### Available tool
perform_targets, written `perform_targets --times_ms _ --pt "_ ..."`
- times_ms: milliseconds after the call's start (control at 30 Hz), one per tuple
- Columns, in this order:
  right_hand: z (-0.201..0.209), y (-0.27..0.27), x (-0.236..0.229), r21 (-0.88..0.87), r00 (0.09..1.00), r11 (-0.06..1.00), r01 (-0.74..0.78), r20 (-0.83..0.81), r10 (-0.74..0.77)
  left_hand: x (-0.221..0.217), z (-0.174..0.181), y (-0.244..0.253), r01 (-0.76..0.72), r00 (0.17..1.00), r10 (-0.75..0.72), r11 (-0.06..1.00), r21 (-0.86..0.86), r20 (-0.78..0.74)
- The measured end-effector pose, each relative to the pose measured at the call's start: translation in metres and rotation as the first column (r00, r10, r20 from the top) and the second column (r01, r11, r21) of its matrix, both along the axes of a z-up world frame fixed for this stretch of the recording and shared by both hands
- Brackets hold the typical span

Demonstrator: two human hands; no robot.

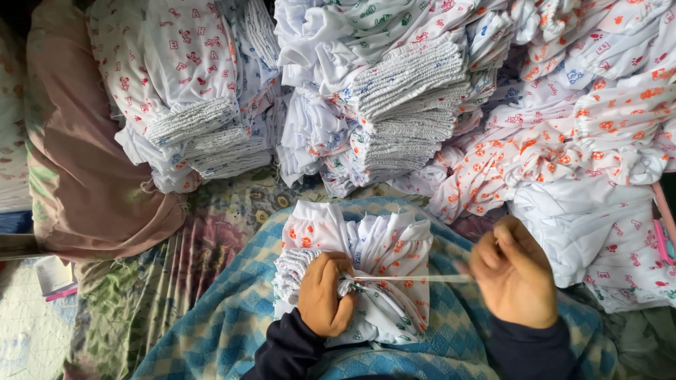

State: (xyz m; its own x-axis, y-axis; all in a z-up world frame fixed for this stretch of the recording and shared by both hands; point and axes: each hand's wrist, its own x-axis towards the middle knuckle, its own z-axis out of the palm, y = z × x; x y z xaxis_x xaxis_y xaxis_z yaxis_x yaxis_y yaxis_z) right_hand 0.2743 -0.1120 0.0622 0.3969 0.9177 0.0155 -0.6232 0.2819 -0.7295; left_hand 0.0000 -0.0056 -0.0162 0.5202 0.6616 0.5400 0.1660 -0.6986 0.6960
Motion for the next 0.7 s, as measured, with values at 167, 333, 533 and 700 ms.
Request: perform_targets --times_ms 167,333,533,700 --pt "-0.002 -0.041 0.062 -0.345 0.938 0.939 0.014 0.33 0.107 -0.003 0.003 0.001 0.081 0.997 -0.081 0.996 0.04 -0.004" --pt "-0.033 -0.046 0.072 -0.447 0.926 0.892 0.069 0.362 0.11 -0.004 0.035 0.006 0.323 0.944 -0.324 0.946 -0.034 -0.058" --pt "-0.032 -0.027 0.056 -0.571 0.481 0.542 0.616 0.818 0.315 -0.02 0.107 0.035 0.503 0.769 -0.578 0.81 -0.3 -0.274" --pt "-0.083 -0.108 0.198 0.354 -0.506 0.487 0.799 0.833 0.224 -0.023 0.111 0.044 0.485 0.624 -0.665 0.741 -0.465 -0.41"
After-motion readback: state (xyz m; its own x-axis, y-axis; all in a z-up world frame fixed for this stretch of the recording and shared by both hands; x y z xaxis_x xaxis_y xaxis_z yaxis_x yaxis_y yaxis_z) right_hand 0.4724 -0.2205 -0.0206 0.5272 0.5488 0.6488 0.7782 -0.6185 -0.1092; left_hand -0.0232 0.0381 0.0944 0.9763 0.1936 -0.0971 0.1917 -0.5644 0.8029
